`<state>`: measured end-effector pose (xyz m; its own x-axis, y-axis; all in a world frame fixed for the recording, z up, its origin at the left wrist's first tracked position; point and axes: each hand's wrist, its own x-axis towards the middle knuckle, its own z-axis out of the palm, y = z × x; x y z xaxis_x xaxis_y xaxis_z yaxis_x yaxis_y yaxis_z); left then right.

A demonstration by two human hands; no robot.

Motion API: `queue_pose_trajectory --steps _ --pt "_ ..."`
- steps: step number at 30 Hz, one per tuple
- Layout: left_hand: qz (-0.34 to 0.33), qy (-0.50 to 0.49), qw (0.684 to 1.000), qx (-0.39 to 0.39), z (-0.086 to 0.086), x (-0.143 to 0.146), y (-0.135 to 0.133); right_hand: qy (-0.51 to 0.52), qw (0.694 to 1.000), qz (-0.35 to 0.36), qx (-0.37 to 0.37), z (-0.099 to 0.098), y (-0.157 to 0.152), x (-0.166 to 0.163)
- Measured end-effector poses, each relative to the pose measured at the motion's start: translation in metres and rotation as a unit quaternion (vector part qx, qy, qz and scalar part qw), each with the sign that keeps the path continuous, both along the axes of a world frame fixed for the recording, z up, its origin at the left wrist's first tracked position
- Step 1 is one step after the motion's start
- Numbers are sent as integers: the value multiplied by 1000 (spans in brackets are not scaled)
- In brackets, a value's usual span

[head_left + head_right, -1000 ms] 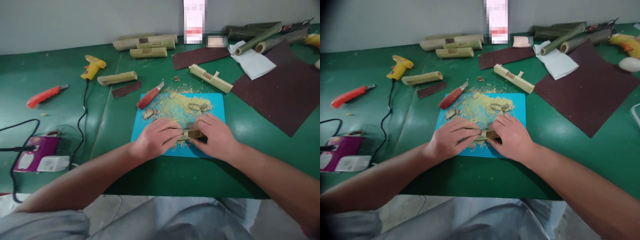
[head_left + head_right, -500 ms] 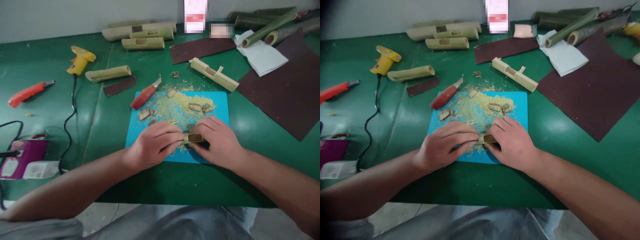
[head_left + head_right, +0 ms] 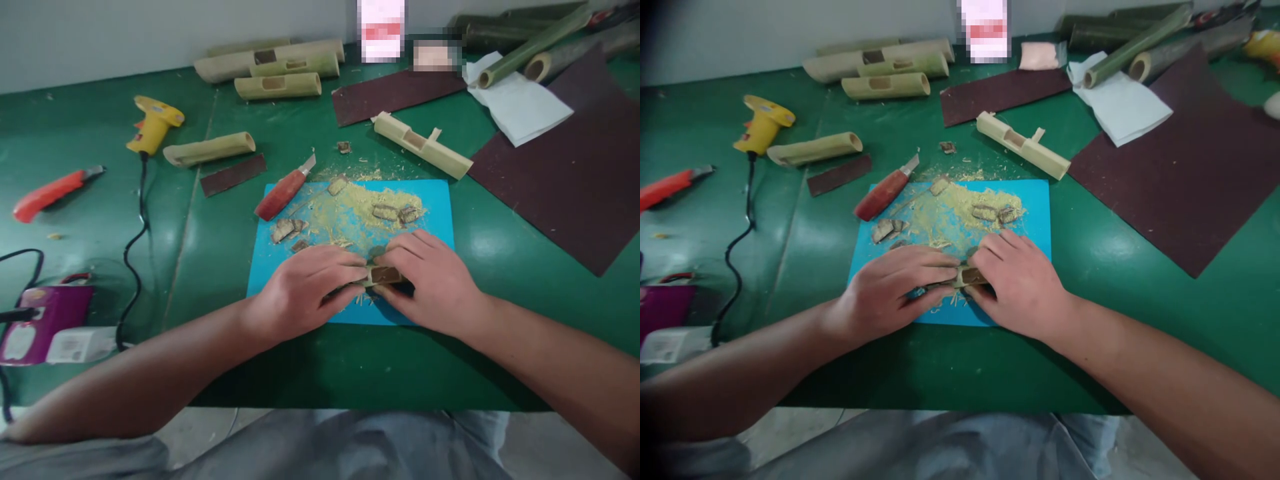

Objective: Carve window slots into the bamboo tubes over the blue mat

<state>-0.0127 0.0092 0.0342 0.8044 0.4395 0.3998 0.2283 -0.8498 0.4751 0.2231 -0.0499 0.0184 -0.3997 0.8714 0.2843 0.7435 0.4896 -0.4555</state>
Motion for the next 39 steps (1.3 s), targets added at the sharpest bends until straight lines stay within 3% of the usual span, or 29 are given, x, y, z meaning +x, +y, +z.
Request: queue_pose_trajectory --steps 7,11,16,23,39 --pt "37 -33 999 -2 6 2 -3 -4 1000 -21 1 4 -3 -1" --pt "27 -52 998 -14 11 2 -4 14 998 -40 56 11 -5 -2" --pt "-1 -55 998 11 10 0 -7 36 996 -17 78 14 -7 -6" --pt "9 -48 998 43 13 -2 -11 58 993 -10 107 14 -8 -9" --pt "65 -74 995 19 18 1 -14 107 984 34 137 14 -9 -9"
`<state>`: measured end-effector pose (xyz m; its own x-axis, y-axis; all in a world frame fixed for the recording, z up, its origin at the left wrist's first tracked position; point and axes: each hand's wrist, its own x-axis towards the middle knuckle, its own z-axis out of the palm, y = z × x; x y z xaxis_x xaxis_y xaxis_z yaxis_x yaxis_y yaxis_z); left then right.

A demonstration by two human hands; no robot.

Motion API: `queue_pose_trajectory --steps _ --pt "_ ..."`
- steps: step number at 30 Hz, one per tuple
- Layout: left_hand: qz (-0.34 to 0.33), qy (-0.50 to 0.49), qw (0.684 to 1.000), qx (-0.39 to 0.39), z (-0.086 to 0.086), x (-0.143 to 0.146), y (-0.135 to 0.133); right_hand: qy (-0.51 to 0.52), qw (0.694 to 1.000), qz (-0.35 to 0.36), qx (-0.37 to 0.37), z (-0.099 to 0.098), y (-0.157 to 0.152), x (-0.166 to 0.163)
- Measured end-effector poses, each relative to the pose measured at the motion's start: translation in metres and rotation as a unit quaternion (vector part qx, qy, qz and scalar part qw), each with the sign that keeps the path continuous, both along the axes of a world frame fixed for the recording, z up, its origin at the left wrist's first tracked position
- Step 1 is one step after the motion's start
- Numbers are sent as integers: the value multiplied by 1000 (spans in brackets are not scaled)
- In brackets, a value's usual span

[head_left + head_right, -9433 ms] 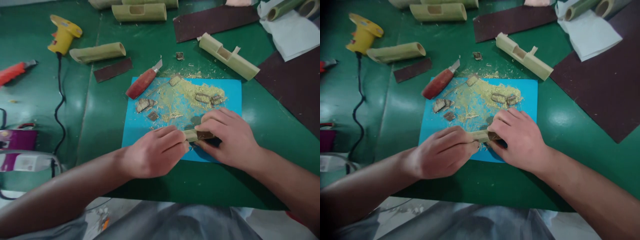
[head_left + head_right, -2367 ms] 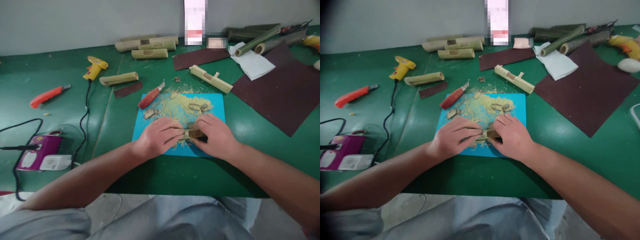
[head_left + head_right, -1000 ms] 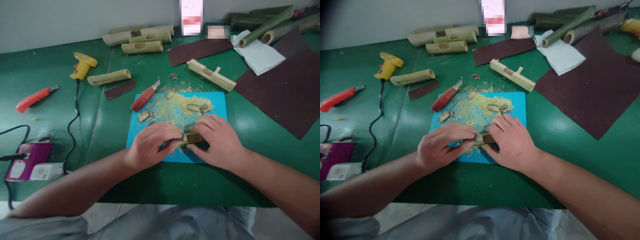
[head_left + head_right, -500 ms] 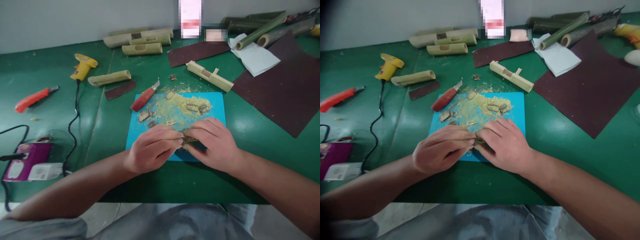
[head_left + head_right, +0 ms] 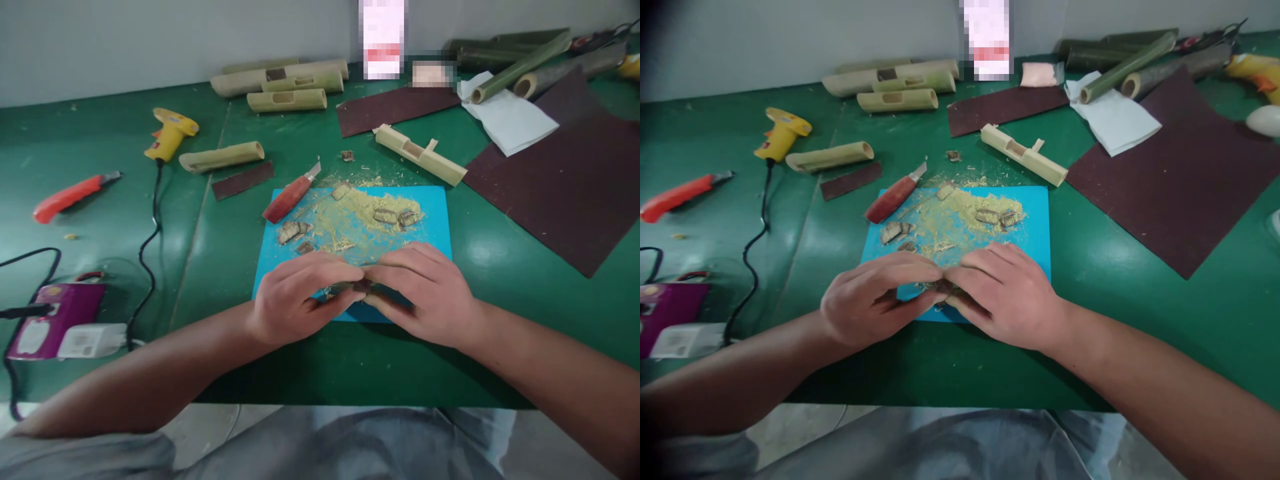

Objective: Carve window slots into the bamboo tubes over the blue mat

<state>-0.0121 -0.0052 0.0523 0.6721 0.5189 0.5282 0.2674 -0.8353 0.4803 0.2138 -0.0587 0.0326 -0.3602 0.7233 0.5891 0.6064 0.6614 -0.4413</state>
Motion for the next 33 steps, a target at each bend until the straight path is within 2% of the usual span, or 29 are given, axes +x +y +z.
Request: queue_pose_trajectory --steps 4,7,12,14,17,19,21,24,29,33 --pt "16 19 1000 -11 2 -2 -2 13 1000 9 0 -2 0 0" --pt "11 22 1000 -8 4 -1 -2 52 998 20 -30 -1 0 -2" --pt "-8 15 998 67 7 1 0 160 971 -33 -172 11 -5 -9" --pt "-22 20 995 99 7 1 0 173 955 -43 -236 18 -8 -11" --pt "-41 34 990 127 7 2 -1 175 941 -41 -285 26 -9 -11" --pt "-39 20 990 138 4 4 0 181 935 -45 -303 29 -8 -10" --pt "-4 7 989 151 1 7 2 190 928 -46 -316 29 -6 -10" --pt "42 41 987 150 -2 9 5 205 920 -48 -330 29 -3 -9" --pt "14 67 989 127 3 7 3 219 908 -46 -353 29 -3 -9" --pt "-12 66 984 163 6 5 5 215 908 -45 -357 32 -3 -9"
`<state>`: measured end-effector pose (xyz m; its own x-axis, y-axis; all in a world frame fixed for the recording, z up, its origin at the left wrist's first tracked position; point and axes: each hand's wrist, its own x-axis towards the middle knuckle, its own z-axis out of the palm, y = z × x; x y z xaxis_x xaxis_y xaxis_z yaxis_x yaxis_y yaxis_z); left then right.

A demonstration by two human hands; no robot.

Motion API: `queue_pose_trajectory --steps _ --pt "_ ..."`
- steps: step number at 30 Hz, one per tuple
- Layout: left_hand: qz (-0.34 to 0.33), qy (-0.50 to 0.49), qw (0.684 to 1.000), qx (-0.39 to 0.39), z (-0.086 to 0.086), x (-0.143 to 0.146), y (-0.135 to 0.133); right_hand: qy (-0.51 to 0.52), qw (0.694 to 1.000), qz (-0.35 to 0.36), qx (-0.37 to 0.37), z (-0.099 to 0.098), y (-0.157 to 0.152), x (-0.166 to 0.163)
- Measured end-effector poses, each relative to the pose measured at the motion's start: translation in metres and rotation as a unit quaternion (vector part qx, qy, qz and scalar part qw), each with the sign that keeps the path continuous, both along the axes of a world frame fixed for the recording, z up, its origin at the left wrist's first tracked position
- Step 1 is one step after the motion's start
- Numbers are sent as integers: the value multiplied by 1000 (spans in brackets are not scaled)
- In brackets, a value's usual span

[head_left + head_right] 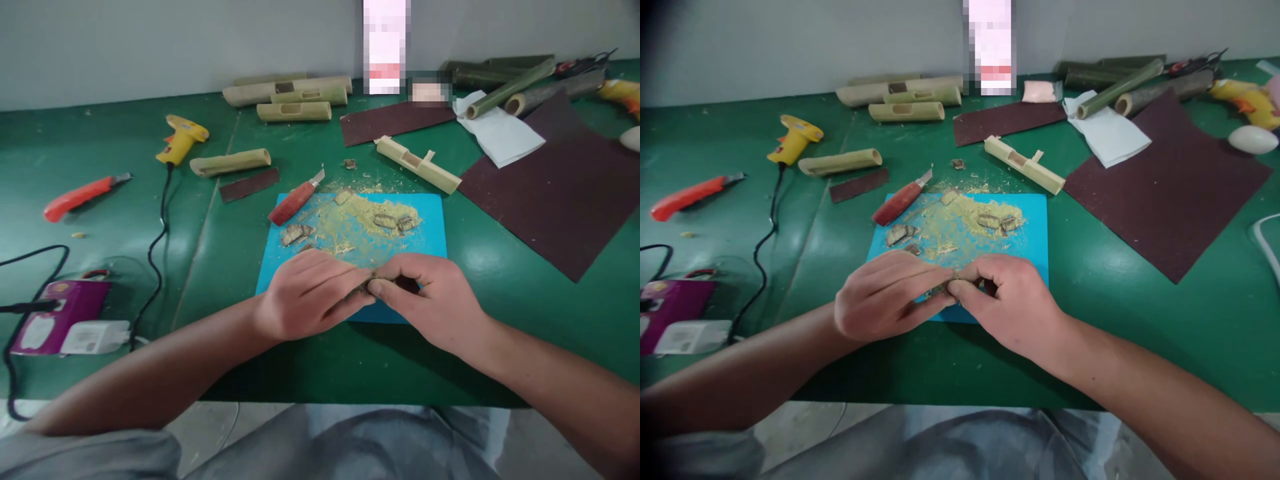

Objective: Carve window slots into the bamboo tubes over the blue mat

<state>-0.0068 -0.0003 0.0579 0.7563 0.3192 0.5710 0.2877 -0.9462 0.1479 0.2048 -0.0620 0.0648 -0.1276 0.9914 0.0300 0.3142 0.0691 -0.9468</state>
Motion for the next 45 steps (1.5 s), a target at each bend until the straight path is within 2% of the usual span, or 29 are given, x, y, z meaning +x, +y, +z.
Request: queue_pose_trajectory --steps 5,9,19,25,28,32,36,41,45 --pt "-15 15 996 91 2 2 5 -19 1000 8 -16 3 -1 0" --pt "-23 29 993 112 3 3 4 -46 999 19 -15 3 -1 0" --pt "-50 28 996 63 -4 -4 2 -87 995 41 8 -2 0 2" --pt "-37 38 997 58 -3 0 4 -90 994 44 32 -5 1 3" --pt "-24 45 998 44 -3 -4 7 -117 988 37 96 -8 1 6" --pt "-12 73 997 11 -3 -15 9 -199 955 31 215 -13 1 11" --pt "30 107 993 -42 -4 -16 5 -203 947 41 246 -16 0 9" --pt "-6 22 998 -64 -4 -8 -1 -163 944 65 279 -17 2 4" --pt "-24 -29 998 -42 -3 -7 -1 -128 959 70 244 -17 4 4"
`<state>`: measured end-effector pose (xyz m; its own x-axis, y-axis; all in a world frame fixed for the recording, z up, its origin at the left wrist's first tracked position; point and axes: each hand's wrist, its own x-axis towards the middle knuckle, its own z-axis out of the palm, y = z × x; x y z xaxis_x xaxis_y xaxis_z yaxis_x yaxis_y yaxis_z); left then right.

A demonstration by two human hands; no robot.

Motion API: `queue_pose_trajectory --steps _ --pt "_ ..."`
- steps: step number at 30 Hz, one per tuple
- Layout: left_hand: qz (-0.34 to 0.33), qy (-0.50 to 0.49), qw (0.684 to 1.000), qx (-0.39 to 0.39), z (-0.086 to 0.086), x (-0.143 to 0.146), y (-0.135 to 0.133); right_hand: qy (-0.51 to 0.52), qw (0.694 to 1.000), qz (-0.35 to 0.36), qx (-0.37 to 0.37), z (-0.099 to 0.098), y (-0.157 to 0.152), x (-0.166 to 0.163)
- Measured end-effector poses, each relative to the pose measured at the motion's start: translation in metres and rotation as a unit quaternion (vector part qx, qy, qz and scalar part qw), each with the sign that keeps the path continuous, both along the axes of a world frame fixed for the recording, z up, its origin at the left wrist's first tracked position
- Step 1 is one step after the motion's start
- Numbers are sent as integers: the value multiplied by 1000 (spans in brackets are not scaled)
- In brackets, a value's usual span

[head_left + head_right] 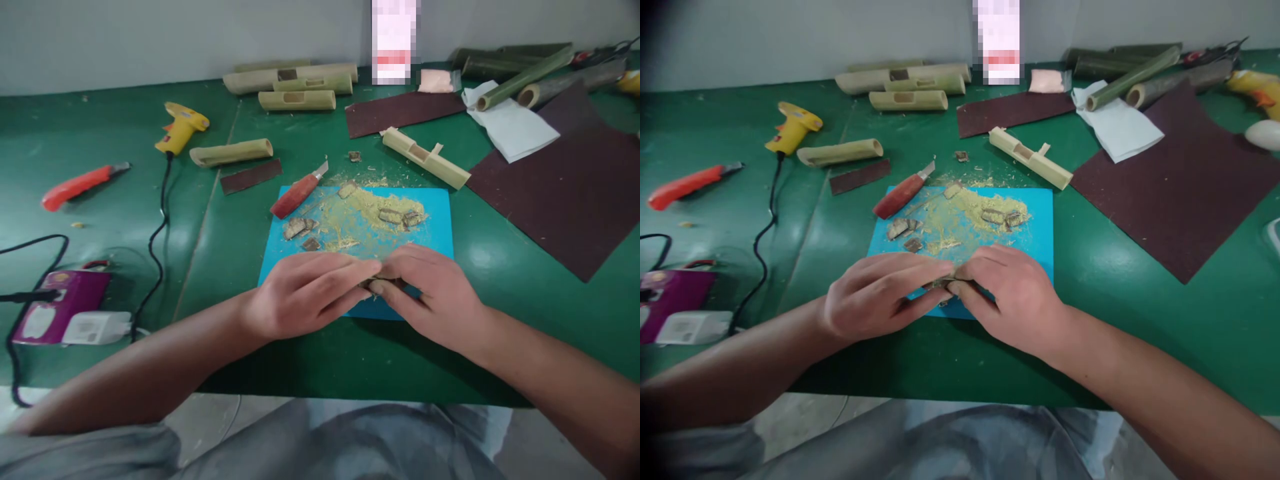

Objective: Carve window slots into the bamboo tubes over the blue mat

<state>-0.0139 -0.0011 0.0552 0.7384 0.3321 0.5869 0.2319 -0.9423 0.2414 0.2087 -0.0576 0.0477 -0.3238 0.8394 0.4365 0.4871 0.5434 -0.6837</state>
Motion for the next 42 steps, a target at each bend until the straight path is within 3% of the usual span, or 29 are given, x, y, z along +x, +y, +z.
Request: queue_pose_trajectory --steps 16,23,30,36,42 --pt "-17 20 999 -25 8 -2 -1 53 991 20 -122 7 1 0" --pt "-50 5 998 27 5 -5 3 54 992 20 -116 4 1 2" --pt "-79 11 996 48 0 -10 3 72 984 25 -158 5 -1 1" --pt "-72 -2 997 18 5 -8 2 52 992 19 -113 8 -3 1" --pt "-42 43 998 -23 2 -12 10 -80 996 -34 -20 5 0 10"
